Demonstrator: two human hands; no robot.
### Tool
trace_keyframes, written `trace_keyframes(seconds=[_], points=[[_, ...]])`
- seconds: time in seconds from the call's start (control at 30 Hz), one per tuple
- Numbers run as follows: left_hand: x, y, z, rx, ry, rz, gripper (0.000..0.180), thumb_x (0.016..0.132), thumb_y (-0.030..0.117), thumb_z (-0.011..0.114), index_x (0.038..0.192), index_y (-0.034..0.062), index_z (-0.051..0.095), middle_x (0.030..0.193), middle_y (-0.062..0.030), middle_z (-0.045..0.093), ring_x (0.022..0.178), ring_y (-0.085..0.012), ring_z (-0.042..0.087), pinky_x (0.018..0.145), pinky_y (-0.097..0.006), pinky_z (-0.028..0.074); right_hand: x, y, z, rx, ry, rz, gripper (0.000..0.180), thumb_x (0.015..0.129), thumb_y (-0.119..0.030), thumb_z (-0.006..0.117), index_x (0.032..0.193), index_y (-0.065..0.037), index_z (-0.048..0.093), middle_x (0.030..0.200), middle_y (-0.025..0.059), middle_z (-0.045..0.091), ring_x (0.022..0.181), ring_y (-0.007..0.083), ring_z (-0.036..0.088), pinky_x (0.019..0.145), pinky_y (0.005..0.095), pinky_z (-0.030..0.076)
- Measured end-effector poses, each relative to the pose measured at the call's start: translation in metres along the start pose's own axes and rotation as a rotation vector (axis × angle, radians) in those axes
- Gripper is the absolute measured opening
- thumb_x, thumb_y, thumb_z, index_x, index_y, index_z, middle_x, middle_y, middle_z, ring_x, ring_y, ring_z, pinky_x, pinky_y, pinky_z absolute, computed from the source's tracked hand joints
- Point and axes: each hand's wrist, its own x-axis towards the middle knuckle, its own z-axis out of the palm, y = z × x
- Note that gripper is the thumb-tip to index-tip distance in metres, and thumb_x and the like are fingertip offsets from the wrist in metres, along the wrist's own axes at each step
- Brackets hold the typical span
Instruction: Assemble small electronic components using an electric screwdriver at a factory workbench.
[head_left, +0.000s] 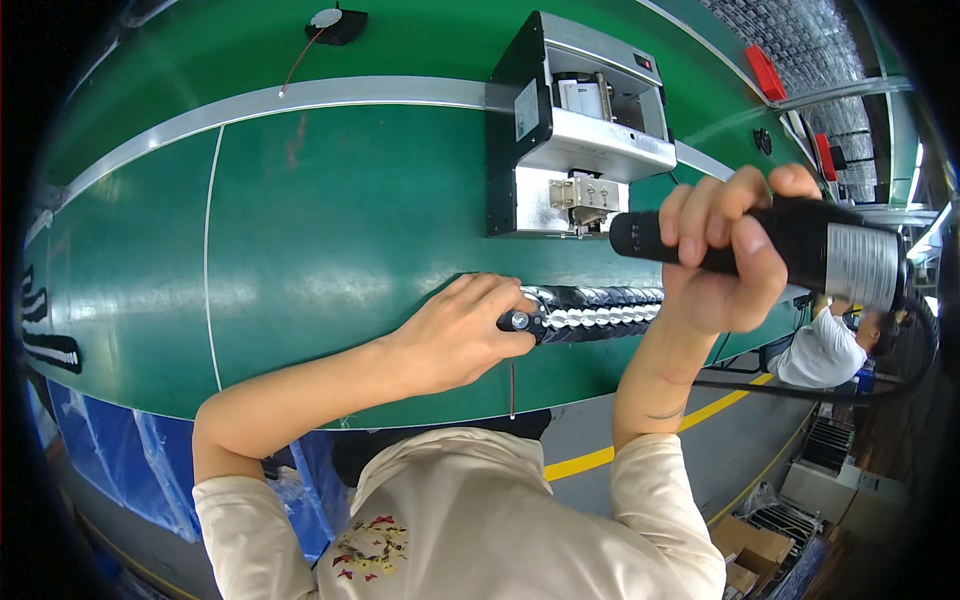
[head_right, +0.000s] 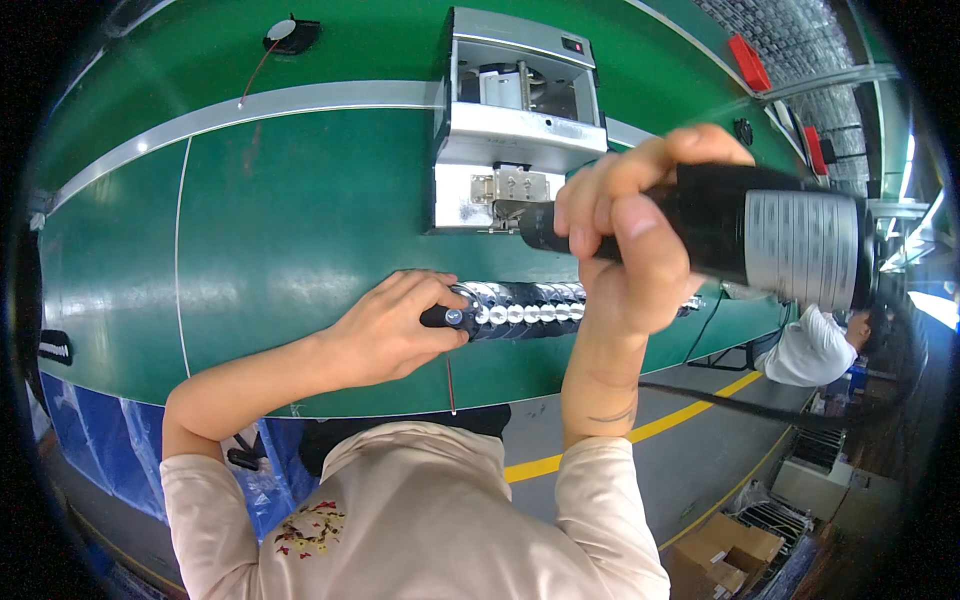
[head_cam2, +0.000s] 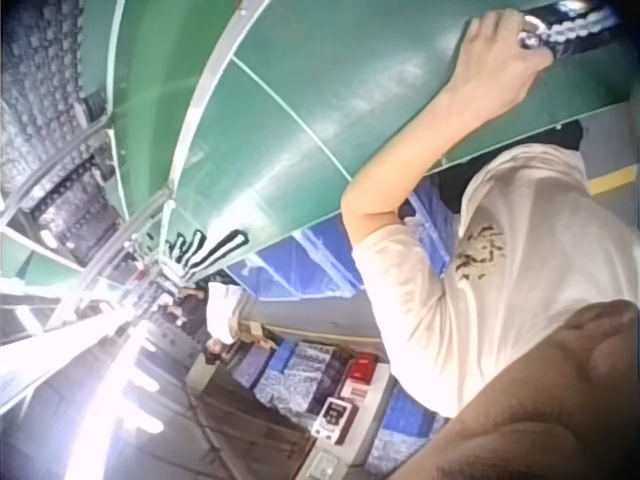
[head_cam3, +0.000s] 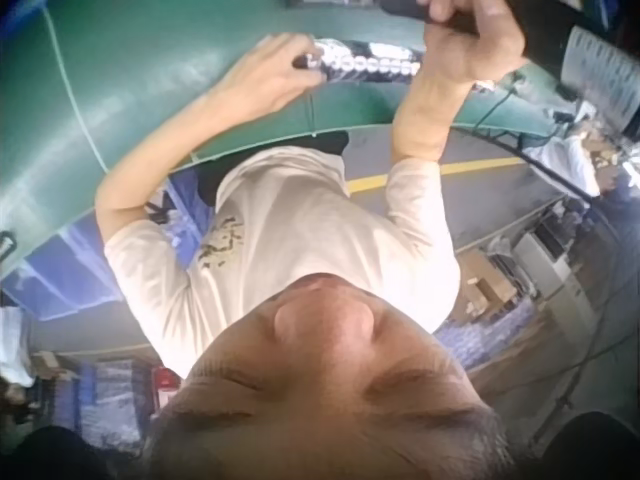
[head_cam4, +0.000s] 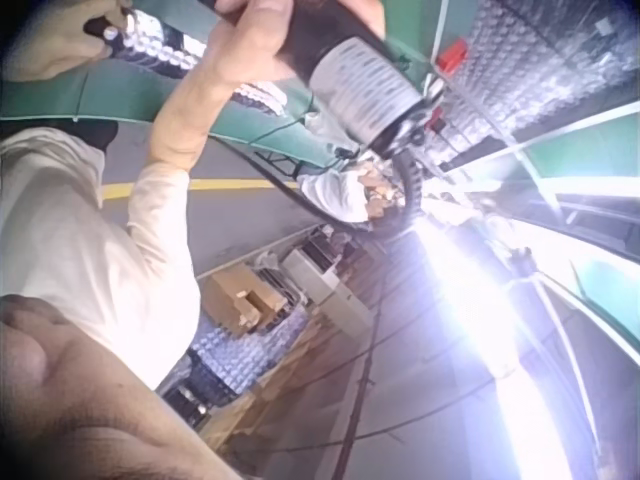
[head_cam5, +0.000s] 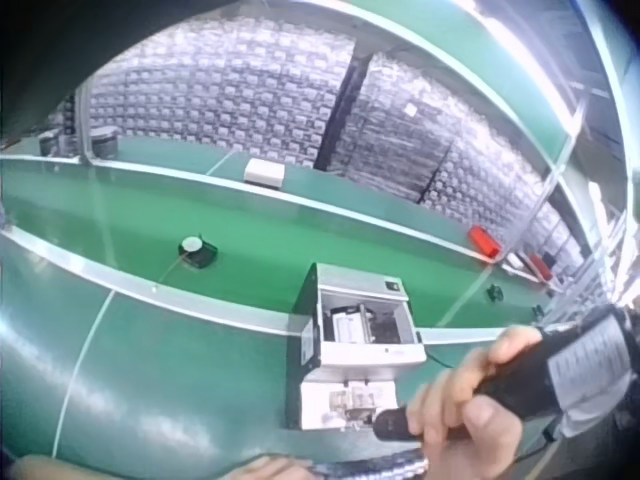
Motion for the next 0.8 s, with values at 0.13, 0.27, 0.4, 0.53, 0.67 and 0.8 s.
trace_keyframes(seconds=[0.13, 0.27, 0.4, 0.53, 0.67, 0.8], points=[[0.002, 0.0, 0.0, -0.029, -0.008, 0.004, 0.014, 0.076, 0.011, 0.07, 0.091, 0.0128, 0.07, 0.108, -0.0081, 0.056, 0.111, -0.0309, 0.055, 0.086, -0.042, 0.047, 0.007, 0.008, -0.005, -0.08, 0.05, 0.051, 0.04, 0.078, -0.004, 0.051, 0.117, -0.005, 0.045, 0.065, 0.0075, 0.048, 0.045, 0.0149, 0.044, 0.048, 0.034, 0.044], [0.001, 0.0, -0.002, -0.025, -0.013, -0.002, 0.015, 0.076, 0.012, 0.07, 0.091, 0.0128, 0.07, 0.108, -0.0083, 0.056, 0.111, -0.0311, 0.055, 0.087, -0.041, 0.046, 0.003, 0.012, 0.0, -0.162, 0.027, 0.081, 0.04, 0.078, -0.008, 0.048, 0.118, -0.006, 0.047, 0.067, 0.0061, 0.044, 0.046, 0.0133, 0.041, 0.049, 0.0329, 0.041], [0.001, -0.001, -0.002, -0.03, -0.012, -0.001, 0.015, 0.076, 0.012, 0.07, 0.092, 0.0123, 0.07, 0.109, -0.0085, 0.056, 0.111, -0.0311, 0.054, 0.087, -0.041, 0.046, -0.001, 0.001, -0.001, -0.057, 0.015, 0.069, 0.04, 0.077, -0.005, 0.051, 0.117, -0.005, 0.045, 0.066, 0.008, 0.049, 0.044, 0.0152, 0.044, 0.047, 0.0336, 0.043], [0.001, 0.0, -0.002, -0.024, -0.015, 0.007, 0.017, 0.076, 0.011, 0.07, 0.093, 0.012, 0.07, 0.109, -0.0089, 0.055, 0.111, -0.0312, 0.054, 0.087, -0.042, 0.046, 0.008, -0.007, -0.003, 0.033, -0.008, 0.034, 0.042, 0.077, -0.004, 0.052, 0.118, -0.004, 0.043, 0.068, 0.009, 0.051, 0.046, 0.0153, 0.046, 0.048, 0.0332, 0.045], [0.003, 0.001, -0.004, -0.024, -0.02, 0.009, 0.017, 0.075, 0.01, 0.071, 0.092, 0.0118, 0.07, 0.11, -0.0091, 0.055, 0.112, -0.0312, 0.054, 0.087, -0.042, 0.046, 0.016, 0.006, -0.004, -0.025, 0.026, 0.039, 0.04, 0.077, -0.002, 0.051, 0.116, -0.001, 0.043, 0.066, 0.0087, 0.05, 0.045, 0.0158, 0.046, 0.048, 0.034, 0.046], [0.003, 0.002, -0.005, -0.021, -0.023, 0.002, 0.017, 0.075, 0.01, 0.071, 0.092, 0.0116, 0.07, 0.11, -0.0092, 0.056, 0.111, -0.0313, 0.055, 0.087, -0.042, 0.046, 0.012, 0.014, -0.002, -0.048, 0.069, 0.117, 0.038, 0.076, 0.001, 0.051, 0.113, 0.001, 0.044, 0.063, 0.0088, 0.051, 0.044, 0.0159, 0.046, 0.048, 0.0344, 0.046]])
